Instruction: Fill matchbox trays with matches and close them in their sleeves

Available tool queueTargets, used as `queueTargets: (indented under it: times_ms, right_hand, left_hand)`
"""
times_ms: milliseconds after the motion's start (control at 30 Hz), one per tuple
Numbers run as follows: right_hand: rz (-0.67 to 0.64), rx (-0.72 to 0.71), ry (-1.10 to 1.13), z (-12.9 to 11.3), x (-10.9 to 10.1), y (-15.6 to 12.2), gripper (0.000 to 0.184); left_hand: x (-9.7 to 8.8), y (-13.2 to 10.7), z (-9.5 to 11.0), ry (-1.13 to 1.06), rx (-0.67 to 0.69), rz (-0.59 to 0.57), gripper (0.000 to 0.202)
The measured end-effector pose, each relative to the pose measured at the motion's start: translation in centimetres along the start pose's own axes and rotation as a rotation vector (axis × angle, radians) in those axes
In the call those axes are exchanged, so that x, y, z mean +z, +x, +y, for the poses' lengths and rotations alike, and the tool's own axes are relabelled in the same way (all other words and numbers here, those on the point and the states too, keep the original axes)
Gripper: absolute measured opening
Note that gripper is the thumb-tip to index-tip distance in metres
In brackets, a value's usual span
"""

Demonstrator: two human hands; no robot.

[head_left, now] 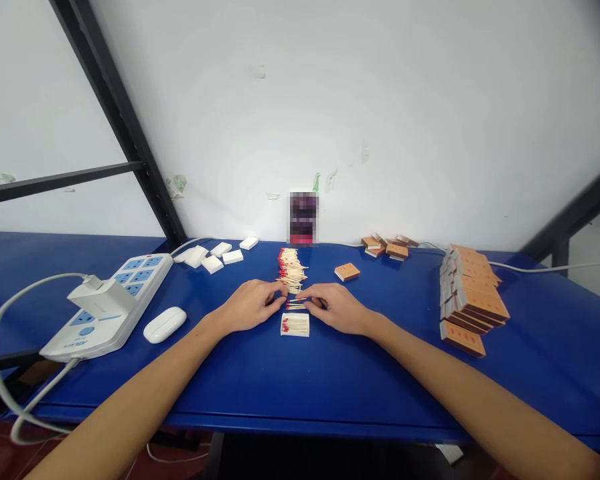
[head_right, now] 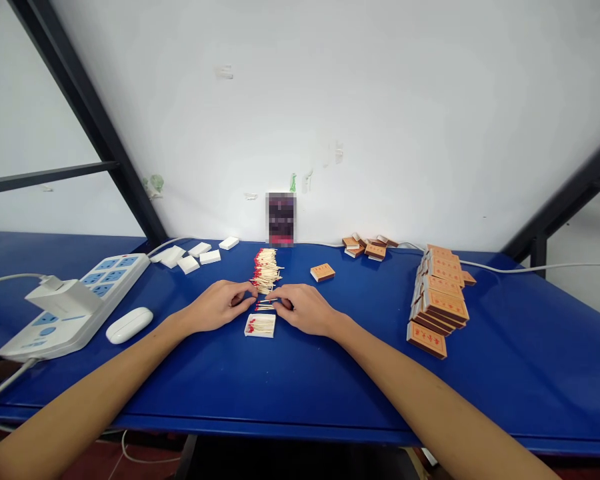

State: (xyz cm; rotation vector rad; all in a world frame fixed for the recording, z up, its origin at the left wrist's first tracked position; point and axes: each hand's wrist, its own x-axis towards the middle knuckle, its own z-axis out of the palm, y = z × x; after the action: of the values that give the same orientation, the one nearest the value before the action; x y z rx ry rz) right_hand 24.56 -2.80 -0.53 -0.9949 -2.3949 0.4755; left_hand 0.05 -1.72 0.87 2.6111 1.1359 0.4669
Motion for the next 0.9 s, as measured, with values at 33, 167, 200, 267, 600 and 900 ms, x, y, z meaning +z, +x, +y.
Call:
queueTargets:
  times_ms: [33,167,200,267,600,900]
  right_hand:
    - [0.002,-0.004,-0.004,0.0,0.0,0.0,0.024]
    - [0.027,0.002,-0.032,0.1,0.0,0.1,0.025]
    - [0.032,0.012,-0.039,0.1,-0.1,0.2,0.026]
    - [0.032,0.023,-0.055,0.2,-0.1,0.3,0.029]
    - [-0.108,-0.1,-0.252,0.6,-0.6,1.3,0.032]
    - [-0.183,-0.13,-0.456,0.0,-0.4,1.8,0.025]
  left_hand:
    - [0.0,0.0,0.0,0.001,0.002,-0.001,0.02]
    - [0.0,0.1,-0.1,-0.018,0.04,-0.015,0.027]
    - [0.0,0.1,-0.1,-0.024,0.047,-0.018,0.028]
    - [0.0,0.1,-0.1,-0.031,0.053,-0.022,0.029]
    - [0.2,0.3,-0.3,-0.025,0.067,-0.023,0.03]
    - [0.1,0.4,-0.1,-0.061,0.04,0.0,0.03]
